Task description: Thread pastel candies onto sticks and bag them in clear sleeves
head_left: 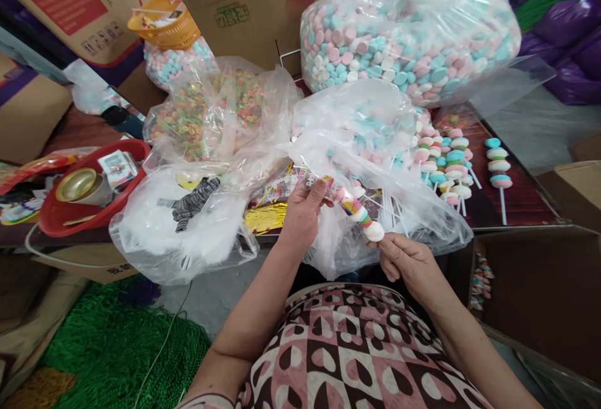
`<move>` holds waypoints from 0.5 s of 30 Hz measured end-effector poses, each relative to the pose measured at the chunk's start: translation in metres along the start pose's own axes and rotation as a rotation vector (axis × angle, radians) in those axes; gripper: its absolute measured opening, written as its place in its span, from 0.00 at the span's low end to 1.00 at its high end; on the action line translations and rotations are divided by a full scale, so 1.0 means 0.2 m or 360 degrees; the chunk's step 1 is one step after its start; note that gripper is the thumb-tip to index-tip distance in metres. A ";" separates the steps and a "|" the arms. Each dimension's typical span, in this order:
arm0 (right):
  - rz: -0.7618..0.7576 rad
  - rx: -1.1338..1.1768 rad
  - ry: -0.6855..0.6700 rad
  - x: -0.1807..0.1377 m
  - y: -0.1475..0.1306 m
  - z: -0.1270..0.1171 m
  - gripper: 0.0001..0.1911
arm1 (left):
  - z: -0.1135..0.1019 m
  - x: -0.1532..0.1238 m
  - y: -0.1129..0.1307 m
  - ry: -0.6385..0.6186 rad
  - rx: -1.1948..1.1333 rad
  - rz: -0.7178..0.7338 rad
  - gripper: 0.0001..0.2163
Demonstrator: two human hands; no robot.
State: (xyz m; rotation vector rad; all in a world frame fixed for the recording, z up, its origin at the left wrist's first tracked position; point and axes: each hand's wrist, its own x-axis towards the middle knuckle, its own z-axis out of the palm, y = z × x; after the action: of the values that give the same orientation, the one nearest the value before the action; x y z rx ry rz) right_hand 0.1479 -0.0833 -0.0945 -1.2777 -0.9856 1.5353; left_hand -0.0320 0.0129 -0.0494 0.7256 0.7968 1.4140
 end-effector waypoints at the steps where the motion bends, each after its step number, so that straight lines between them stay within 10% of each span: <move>1: -0.0022 -0.0007 0.0004 0.00 0.00 0.00 0.21 | 0.00 0.00 0.00 0.0008 0.0005 -0.0002 0.12; 15: -0.0322 0.0009 0.0300 0.01 0.01 0.00 0.11 | -0.01 -0.01 0.01 -0.0081 0.0078 -0.0075 0.14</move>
State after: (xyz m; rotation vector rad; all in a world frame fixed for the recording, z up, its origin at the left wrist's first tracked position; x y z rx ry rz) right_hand 0.1475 -0.0811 -0.0968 -1.2526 -0.9562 1.2394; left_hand -0.0341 0.0104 -0.0490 0.7728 0.8059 1.3325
